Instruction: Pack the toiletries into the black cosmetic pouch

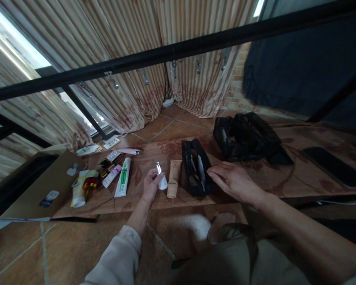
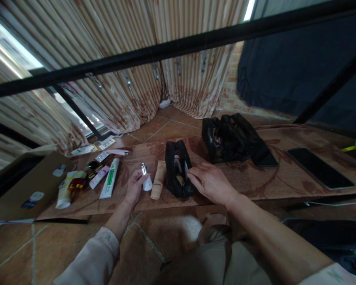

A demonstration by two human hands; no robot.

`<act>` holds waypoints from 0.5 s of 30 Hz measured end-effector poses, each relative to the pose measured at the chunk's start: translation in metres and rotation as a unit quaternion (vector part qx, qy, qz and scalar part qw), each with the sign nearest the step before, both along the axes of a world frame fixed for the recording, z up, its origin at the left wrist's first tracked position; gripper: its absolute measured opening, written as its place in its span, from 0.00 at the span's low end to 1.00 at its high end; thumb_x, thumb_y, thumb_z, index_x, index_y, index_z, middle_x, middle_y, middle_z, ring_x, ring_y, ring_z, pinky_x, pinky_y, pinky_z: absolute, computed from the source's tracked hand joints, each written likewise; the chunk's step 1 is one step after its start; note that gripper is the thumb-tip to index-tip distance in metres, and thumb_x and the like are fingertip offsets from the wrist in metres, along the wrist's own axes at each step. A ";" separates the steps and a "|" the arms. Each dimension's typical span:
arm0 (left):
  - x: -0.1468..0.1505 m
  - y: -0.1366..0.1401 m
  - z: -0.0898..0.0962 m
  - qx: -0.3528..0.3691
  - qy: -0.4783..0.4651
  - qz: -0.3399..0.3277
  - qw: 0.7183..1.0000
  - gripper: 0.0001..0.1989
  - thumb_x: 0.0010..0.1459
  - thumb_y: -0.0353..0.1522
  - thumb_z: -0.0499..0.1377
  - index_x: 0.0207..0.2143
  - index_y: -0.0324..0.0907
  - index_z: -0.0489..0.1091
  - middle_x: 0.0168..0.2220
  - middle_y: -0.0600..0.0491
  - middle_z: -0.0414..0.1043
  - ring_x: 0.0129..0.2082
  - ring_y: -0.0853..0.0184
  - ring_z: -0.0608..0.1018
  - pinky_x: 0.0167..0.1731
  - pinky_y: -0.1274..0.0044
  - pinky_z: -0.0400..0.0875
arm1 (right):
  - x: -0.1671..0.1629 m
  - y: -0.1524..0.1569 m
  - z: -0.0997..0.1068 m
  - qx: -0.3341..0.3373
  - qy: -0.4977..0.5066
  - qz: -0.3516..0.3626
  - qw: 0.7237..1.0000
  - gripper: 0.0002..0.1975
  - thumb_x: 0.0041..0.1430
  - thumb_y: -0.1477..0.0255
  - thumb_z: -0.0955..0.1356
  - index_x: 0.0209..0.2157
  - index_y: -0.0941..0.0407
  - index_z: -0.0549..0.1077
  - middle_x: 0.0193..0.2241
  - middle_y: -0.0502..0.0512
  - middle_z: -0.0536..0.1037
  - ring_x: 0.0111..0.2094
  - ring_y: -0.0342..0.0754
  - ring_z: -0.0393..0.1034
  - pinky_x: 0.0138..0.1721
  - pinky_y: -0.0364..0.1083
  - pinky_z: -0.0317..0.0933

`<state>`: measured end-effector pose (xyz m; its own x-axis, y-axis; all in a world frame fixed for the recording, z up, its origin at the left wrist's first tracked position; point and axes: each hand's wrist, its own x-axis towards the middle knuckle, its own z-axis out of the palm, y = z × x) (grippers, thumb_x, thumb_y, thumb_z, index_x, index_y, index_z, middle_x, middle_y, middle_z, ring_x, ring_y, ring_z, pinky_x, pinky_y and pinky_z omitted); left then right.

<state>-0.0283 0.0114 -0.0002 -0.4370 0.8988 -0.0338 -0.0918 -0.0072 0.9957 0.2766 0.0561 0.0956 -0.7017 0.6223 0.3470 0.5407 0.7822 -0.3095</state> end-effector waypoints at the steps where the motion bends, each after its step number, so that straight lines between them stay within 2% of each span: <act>1: 0.000 0.000 0.000 0.000 0.000 0.001 1.000 0.17 0.41 0.37 0.69 0.31 0.41 0.68 0.26 0.56 0.72 0.27 0.70 0.73 0.29 0.79 0.66 | 0.000 0.000 0.000 -0.001 -0.001 0.000 1.000 0.16 0.68 0.67 0.58 0.37 0.55 0.76 0.36 0.58 0.80 0.38 0.51 0.71 0.42 0.49 0.63; 15: 0.000 0.001 -0.002 0.004 0.005 -0.002 1.000 0.18 0.40 0.37 0.69 0.31 0.41 0.68 0.28 0.55 0.73 0.27 0.70 0.73 0.28 0.79 0.65 | 0.000 -0.001 0.003 -0.006 -0.002 0.002 1.000 0.16 0.68 0.67 0.58 0.37 0.55 0.75 0.36 0.57 0.80 0.39 0.50 0.71 0.42 0.49 0.62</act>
